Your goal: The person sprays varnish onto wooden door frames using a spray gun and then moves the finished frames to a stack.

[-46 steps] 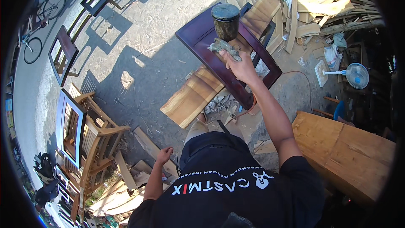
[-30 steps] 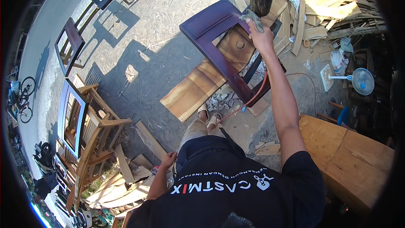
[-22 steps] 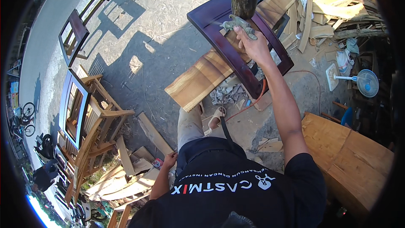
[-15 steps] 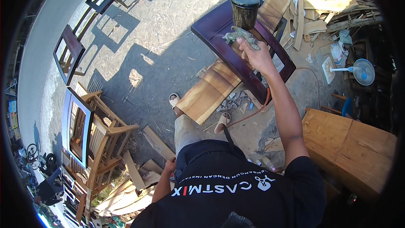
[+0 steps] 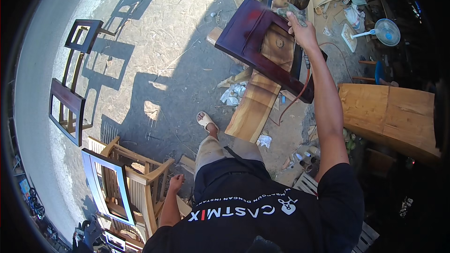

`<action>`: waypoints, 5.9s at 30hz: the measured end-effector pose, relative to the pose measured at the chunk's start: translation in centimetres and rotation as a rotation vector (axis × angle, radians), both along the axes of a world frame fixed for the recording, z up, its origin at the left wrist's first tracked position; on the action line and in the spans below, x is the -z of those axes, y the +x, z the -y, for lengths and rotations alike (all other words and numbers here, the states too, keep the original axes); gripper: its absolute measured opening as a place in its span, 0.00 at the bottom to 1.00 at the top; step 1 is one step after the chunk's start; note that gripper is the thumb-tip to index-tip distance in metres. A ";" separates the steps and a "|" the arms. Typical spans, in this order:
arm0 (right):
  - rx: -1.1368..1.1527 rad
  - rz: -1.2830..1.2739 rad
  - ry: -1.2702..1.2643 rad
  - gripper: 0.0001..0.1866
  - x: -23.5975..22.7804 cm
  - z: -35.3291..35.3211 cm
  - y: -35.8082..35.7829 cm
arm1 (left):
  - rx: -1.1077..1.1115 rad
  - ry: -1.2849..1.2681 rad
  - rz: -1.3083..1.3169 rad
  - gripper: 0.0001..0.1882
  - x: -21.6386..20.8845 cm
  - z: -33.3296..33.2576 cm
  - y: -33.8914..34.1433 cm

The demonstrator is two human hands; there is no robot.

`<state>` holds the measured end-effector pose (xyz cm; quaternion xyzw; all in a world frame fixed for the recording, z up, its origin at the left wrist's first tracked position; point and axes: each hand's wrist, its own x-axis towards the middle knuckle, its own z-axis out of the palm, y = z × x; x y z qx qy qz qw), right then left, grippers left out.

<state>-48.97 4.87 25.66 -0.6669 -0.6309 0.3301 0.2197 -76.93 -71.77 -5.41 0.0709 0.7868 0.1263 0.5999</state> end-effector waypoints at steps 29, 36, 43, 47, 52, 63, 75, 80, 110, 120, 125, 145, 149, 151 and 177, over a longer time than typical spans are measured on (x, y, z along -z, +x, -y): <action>-0.130 0.110 0.201 0.37 -0.4 -2.6 -4.1 | 0.179 0.070 -0.110 0.23 2.2 -1.7 5.5; -0.199 0.008 -0.032 0.29 -0.5 4.1 -4.2 | 0.396 0.090 -0.044 0.21 1.4 -5.4 -2.4; -0.210 -0.055 -0.149 0.25 -1.0 15.5 -5.8 | 0.235 0.187 -0.018 0.18 2.6 -11.0 -15.1; -0.185 -0.093 -0.206 0.24 -2.7 19.4 -7.4 | 0.276 0.176 -0.021 0.19 4.1 -12.7 -21.1; -0.077 -0.095 -0.067 0.27 -1.5 17.3 -9.5 | 0.264 0.243 0.041 0.20 5.3 -15.4 -23.1; 0.142 0.120 0.237 0.37 1.6 -1.4 -10.3 | 0.266 0.118 0.051 0.20 1.0 -14.1 -19.1; 0.130 -0.088 -0.058 0.31 -2.4 11.5 -9.2 | 0.520 0.169 -0.055 0.22 1.2 -13.7 -19.6; 0.135 -0.195 -0.143 0.25 -2.4 20.6 -9.5 | 0.310 0.098 0.138 0.20 4.9 -15.4 -23.1; 1.011 0.263 0.154 0.34 3.3 31.8 9.8 | 0.580 0.141 0.193 0.21 2.4 -23.9 -27.0; 1.035 -0.284 0.279 0.30 6.4 40.0 7.5 | 0.949 0.212 -0.050 0.25 0.7 -29.9 -26.4; 0.932 -0.450 0.167 0.26 5.7 40.9 3.5 | 0.919 0.362 -0.157 0.25 0.6 -27.6 -25.2; 0.693 -0.582 0.180 0.23 6.0 46.4 13.1 | 0.950 0.262 -0.061 0.37 2.6 -19.9 -5.4; 0.701 -0.579 0.214 0.23 4.7 45.8 12.6 | 0.880 0.221 0.016 0.38 1.8 -20.9 -5.7; 0.714 -0.569 0.249 0.24 4.9 45.3 12.3 | 0.870 0.212 0.034 0.38 1.9 -21.6 -6.1; 0.865 -0.523 0.247 0.28 2.3 41.2 5.8 | 0.828 0.181 -0.019 0.30 -1.2 -30.8 -15.0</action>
